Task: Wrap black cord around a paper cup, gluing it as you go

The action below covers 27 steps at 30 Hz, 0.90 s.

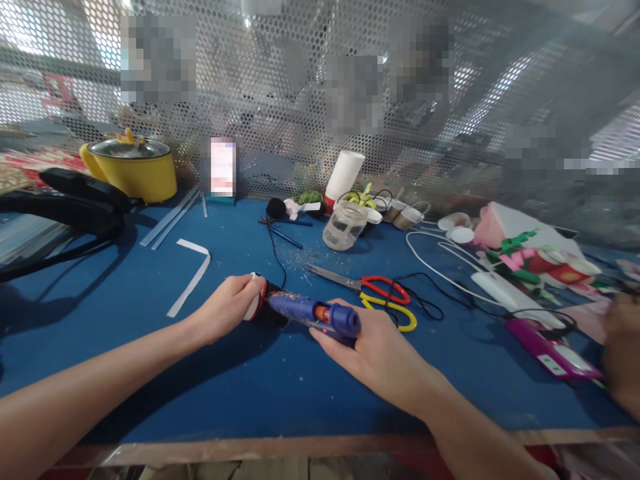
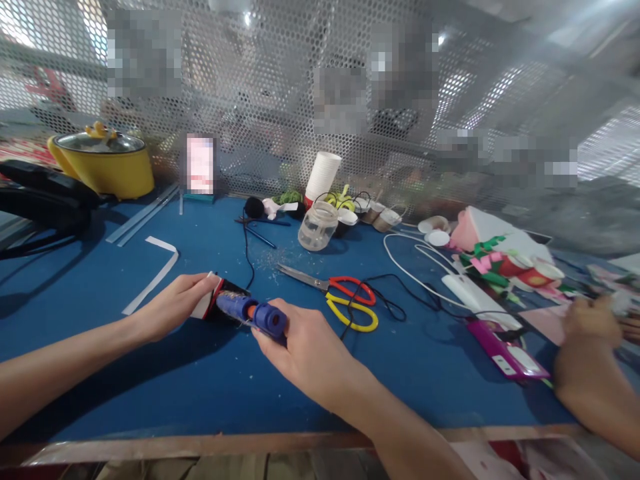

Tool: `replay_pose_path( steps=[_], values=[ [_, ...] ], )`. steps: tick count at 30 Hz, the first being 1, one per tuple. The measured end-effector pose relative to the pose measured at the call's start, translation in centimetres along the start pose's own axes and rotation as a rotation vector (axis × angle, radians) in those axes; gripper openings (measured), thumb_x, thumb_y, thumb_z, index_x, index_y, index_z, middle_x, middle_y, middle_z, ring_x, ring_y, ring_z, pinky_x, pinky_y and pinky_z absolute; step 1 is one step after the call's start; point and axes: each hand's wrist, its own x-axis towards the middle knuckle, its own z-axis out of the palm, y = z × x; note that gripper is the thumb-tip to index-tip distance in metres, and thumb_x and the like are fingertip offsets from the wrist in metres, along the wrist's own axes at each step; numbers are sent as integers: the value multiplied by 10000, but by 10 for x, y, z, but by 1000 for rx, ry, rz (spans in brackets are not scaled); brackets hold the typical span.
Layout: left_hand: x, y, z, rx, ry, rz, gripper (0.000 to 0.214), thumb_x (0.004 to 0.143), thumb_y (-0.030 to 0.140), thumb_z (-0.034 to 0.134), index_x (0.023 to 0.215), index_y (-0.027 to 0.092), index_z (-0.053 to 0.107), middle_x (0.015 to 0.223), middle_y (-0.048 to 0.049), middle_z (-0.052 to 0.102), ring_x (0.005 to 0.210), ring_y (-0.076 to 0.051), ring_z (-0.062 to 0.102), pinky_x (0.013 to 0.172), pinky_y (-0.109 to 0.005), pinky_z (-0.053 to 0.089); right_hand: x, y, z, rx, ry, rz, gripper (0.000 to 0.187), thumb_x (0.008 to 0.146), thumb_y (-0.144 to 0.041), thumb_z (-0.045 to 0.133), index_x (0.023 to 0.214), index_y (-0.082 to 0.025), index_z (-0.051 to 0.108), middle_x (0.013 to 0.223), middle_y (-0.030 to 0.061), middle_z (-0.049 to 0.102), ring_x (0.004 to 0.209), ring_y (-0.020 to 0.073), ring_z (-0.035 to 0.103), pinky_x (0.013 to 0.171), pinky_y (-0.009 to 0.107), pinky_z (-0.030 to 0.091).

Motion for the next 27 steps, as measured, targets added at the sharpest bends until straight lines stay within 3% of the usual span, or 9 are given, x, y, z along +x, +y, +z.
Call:
replay_pose_path(
  steps=[3,11,15,27],
  values=[
    [0,-1,0,-31,-31,27,306,768,392,333,600,162,447,533,47,348,511,-102,320,487,-221,263,2,2,-1,12,43,33,121,763,-231,497,651,-190,473,555,-26,534,482,109,468,476,215,378],
    [-1,-3,0,4,-98,75,368,797,456,291,637,160,438,558,45,342,528,-103,304,514,-228,263,1,2,-5,38,12,55,125,746,-231,518,634,-187,484,540,-33,542,461,99,463,462,206,384],
    [-2,-2,-1,38,-101,108,372,799,445,292,651,153,469,568,32,386,545,-114,333,528,-236,279,0,5,-5,24,59,61,120,746,-251,526,652,-184,490,540,-36,539,464,97,468,444,196,374],
    [-3,-2,-1,70,-97,109,390,810,443,276,654,145,474,576,29,397,552,-110,337,535,-233,291,-1,0,-8,20,9,33,137,740,-225,516,616,-187,474,522,-37,518,451,93,459,439,196,365]
  ],
)
